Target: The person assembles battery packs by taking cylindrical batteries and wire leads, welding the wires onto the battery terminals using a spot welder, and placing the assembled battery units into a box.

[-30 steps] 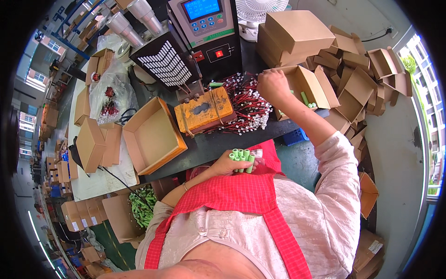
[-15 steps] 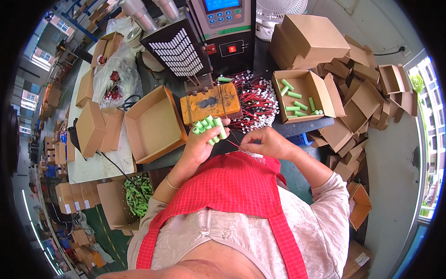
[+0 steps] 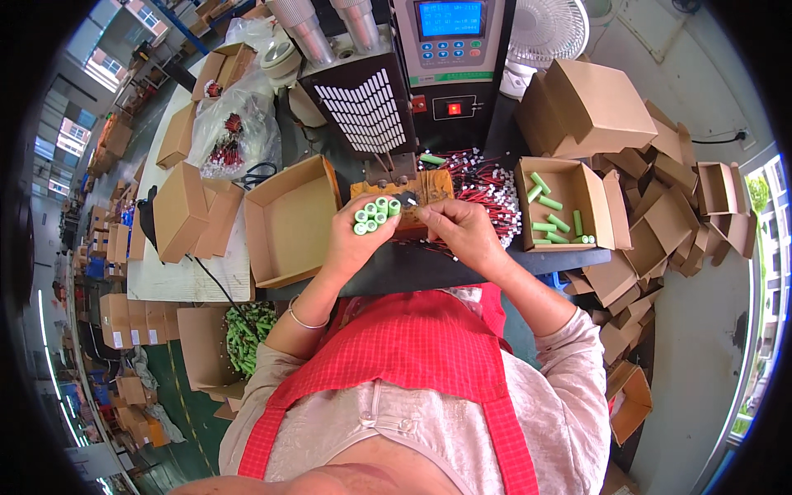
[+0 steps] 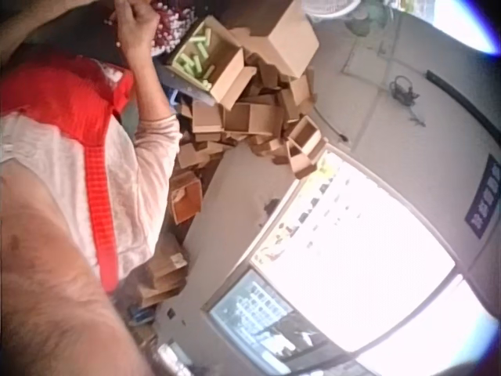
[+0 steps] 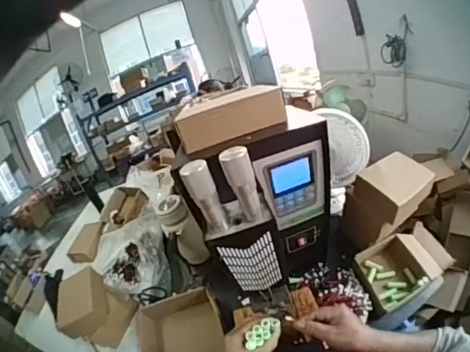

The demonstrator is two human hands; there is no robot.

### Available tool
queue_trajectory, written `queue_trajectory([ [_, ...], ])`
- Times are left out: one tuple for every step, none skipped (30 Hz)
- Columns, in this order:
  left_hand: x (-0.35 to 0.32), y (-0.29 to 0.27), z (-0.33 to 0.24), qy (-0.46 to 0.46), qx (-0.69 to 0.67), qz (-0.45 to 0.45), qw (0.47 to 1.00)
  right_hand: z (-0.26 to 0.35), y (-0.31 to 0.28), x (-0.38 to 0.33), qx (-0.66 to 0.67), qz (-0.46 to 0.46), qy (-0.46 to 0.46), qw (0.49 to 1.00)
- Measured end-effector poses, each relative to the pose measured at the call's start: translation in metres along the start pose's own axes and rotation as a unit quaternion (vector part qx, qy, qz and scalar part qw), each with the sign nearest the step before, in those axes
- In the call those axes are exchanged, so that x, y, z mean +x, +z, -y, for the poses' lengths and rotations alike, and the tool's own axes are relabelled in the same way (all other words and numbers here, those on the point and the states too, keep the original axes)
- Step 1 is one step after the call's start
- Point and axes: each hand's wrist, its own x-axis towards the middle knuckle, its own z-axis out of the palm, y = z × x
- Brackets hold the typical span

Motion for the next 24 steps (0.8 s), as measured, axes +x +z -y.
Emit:
queue_trajectory([
  [0.004, 0.002, 0.003, 0.064, 0.047, -0.019, 0.997, 0.003, -0.002, 0.004, -0.018, 0.008, 0.015, 1.000],
  [0.008, 0.002, 0.003, 0.067, 0.059, -0.022, 0.996, 0.003, -0.003, 0.010, -0.026, 0.019, 0.012, 0.999],
  [0.010, 0.003, 0.004, 0.067, 0.060, -0.023, 0.996, 0.002, -0.003, 0.016, -0.035, 0.030, 0.009, 0.999],
  [0.012, 0.005, 0.006, 0.065, 0.081, -0.032, 0.994, 0.000, -0.004, 0.020, -0.031, 0.030, 0.032, 0.999],
  [0.014, 0.006, 0.008, 0.063, 0.102, -0.042, 0.992, 0.002, -0.004, 0.022, -0.031, 0.031, 0.032, 0.999],
  [0.015, 0.006, 0.008, 0.063, 0.102, -0.042, 0.992, 0.004, -0.003, 0.023, -0.027, 0.037, 0.040, 0.998],
  [0.017, 0.006, 0.007, 0.075, 0.114, -0.037, 0.990, 0.006, -0.003, 0.025, -0.023, 0.042, 0.047, 0.998],
  [0.019, 0.006, 0.008, 0.086, 0.126, -0.031, 0.988, 0.007, -0.003, 0.026, -0.022, 0.043, 0.048, 0.998],
  [0.019, 0.006, 0.009, 0.085, 0.126, -0.030, 0.988, 0.008, -0.004, 0.027, -0.014, 0.050, 0.052, 0.997],
  [0.020, 0.007, 0.010, 0.098, 0.133, -0.033, 0.986, 0.008, -0.004, 0.028, -0.004, 0.056, 0.056, 0.997],
  [0.021, 0.007, 0.012, 0.112, 0.139, -0.035, 0.983, 0.009, -0.004, 0.030, -0.013, 0.059, 0.056, 0.997],
  [0.022, 0.006, 0.012, 0.109, 0.139, -0.032, 0.984, 0.009, -0.004, 0.032, -0.021, 0.061, 0.057, 0.996],
  [0.022, 0.006, 0.010, 0.111, 0.144, -0.032, 0.983, 0.008, -0.004, 0.033, -0.026, 0.064, 0.059, 0.996],
  [0.022, 0.007, 0.008, 0.113, 0.150, -0.033, 0.982, 0.008, -0.004, 0.035, -0.042, 0.062, 0.054, 0.996],
  [0.022, 0.008, 0.006, 0.094, 0.130, -0.042, 0.986, 0.008, -0.004, 0.037, -0.058, 0.060, 0.048, 0.995],
  [0.022, 0.007, 0.003, 0.080, 0.142, -0.037, 0.986, 0.006, -0.003, 0.038, -0.060, 0.055, 0.041, 0.996],
  [0.021, 0.006, 0.002, 0.067, 0.153, -0.032, 0.985, 0.005, -0.003, 0.039, -0.055, 0.055, 0.041, 0.996],
  [0.022, 0.009, 0.005, 0.090, 0.139, -0.058, 0.985, 0.003, -0.002, 0.037, -0.049, 0.054, 0.040, 0.996],
  [0.021, 0.008, 0.006, 0.090, 0.140, -0.058, 0.984, 0.004, -0.002, 0.038, -0.051, 0.050, 0.030, 0.997],
  [0.020, 0.007, 0.006, 0.066, 0.114, -0.062, 0.989, 0.005, -0.001, 0.037, -0.050, 0.051, 0.029, 0.997],
  [0.017, 0.005, 0.005, 0.041, 0.088, -0.068, 0.993, 0.006, 0.001, 0.035, -0.055, 0.036, 0.017, 0.998],
  [0.013, 0.006, 0.005, -0.025, -0.024, -0.098, 0.995, 0.006, 0.002, 0.033, -0.061, 0.020, 0.006, 0.998],
  [0.006, 0.007, 0.004, -0.091, -0.135, -0.127, 0.978, 0.005, 0.003, 0.031, -0.059, 0.020, 0.005, 0.998],
  [0.000, 0.003, 0.000, -0.155, -0.264, -0.119, 0.945, 0.003, 0.002, 0.027, -0.080, 0.005, -0.026, 0.996],
])
